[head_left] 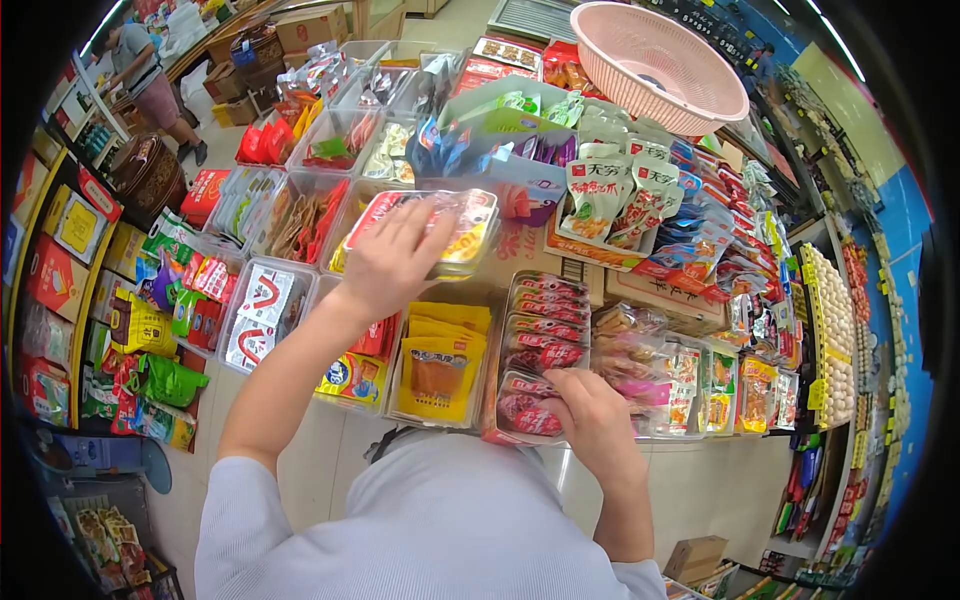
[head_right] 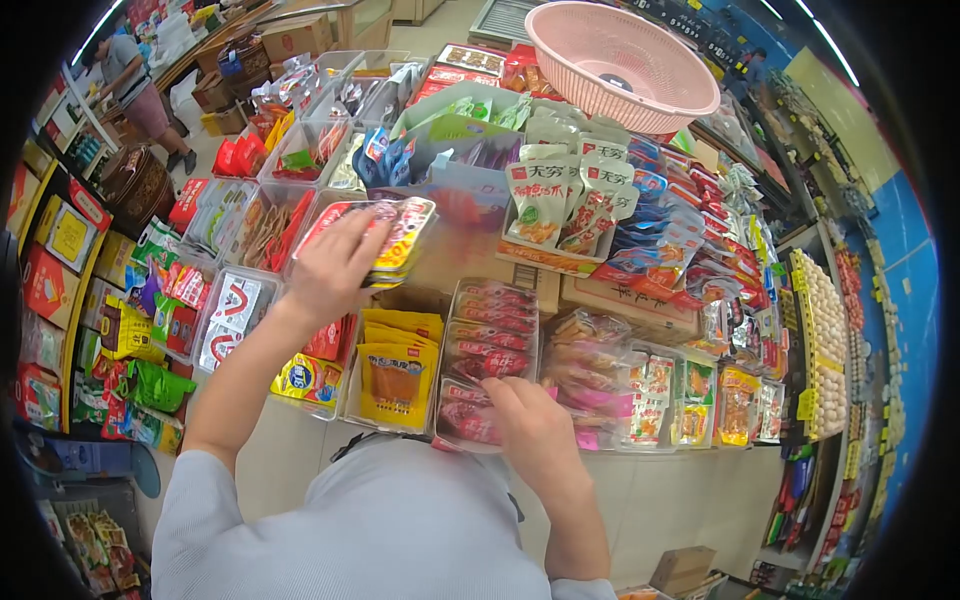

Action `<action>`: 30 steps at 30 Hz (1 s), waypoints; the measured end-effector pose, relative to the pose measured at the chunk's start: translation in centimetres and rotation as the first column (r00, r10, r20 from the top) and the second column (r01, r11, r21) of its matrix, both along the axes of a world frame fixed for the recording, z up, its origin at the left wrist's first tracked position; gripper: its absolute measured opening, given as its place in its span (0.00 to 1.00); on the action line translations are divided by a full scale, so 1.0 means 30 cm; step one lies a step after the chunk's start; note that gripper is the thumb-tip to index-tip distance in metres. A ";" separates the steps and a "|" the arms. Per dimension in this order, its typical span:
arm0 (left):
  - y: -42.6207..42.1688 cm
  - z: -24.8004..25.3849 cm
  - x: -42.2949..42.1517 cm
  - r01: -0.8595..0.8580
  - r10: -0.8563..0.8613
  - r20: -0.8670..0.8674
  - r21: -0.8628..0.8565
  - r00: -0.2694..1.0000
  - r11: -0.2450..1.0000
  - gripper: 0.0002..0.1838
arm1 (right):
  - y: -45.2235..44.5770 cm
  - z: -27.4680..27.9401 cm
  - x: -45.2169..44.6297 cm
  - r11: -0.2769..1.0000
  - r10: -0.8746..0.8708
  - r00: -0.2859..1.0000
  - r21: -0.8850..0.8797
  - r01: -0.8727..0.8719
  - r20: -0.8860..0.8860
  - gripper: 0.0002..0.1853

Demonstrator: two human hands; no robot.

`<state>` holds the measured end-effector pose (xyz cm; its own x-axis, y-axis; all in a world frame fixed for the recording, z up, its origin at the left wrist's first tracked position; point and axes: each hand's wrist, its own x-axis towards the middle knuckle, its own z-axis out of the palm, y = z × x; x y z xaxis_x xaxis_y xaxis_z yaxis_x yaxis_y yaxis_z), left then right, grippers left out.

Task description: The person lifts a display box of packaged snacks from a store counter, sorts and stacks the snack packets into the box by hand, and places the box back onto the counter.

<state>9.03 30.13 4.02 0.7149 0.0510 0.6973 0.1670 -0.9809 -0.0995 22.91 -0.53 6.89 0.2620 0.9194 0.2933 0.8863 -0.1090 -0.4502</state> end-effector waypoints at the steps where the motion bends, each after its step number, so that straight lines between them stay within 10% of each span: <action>1: 0.005 -0.030 0.029 -0.037 0.038 -0.023 0.058 0.999 0.998 0.34 | 0.001 0.002 0.000 1.000 0.003 1.000 -0.001 -0.003 -0.002 0.18; 6: -0.014 -0.140 0.132 -0.084 0.092 -0.036 0.175 0.995 0.981 0.27 | -0.004 0.005 -0.006 0.999 -0.026 0.998 -0.020 0.025 -0.057 0.18; 11: -0.060 -0.183 0.137 -0.106 0.108 -0.136 0.020 0.985 0.994 0.60 | -0.001 0.010 -0.006 1.000 -0.026 0.998 -0.016 0.025 -0.053 0.17; 30: -0.154 -0.060 0.045 -0.016 0.000 -0.103 -0.156 0.995 0.988 0.57 | -0.006 0.003 0.010 0.998 -0.050 0.994 -0.041 0.046 -0.101 0.21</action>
<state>10.38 25.52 2.21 0.7813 0.1598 0.6033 0.1720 -0.9844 0.0381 23.22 -0.71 6.99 0.3327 0.9151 0.2277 0.8292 -0.1689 -0.5328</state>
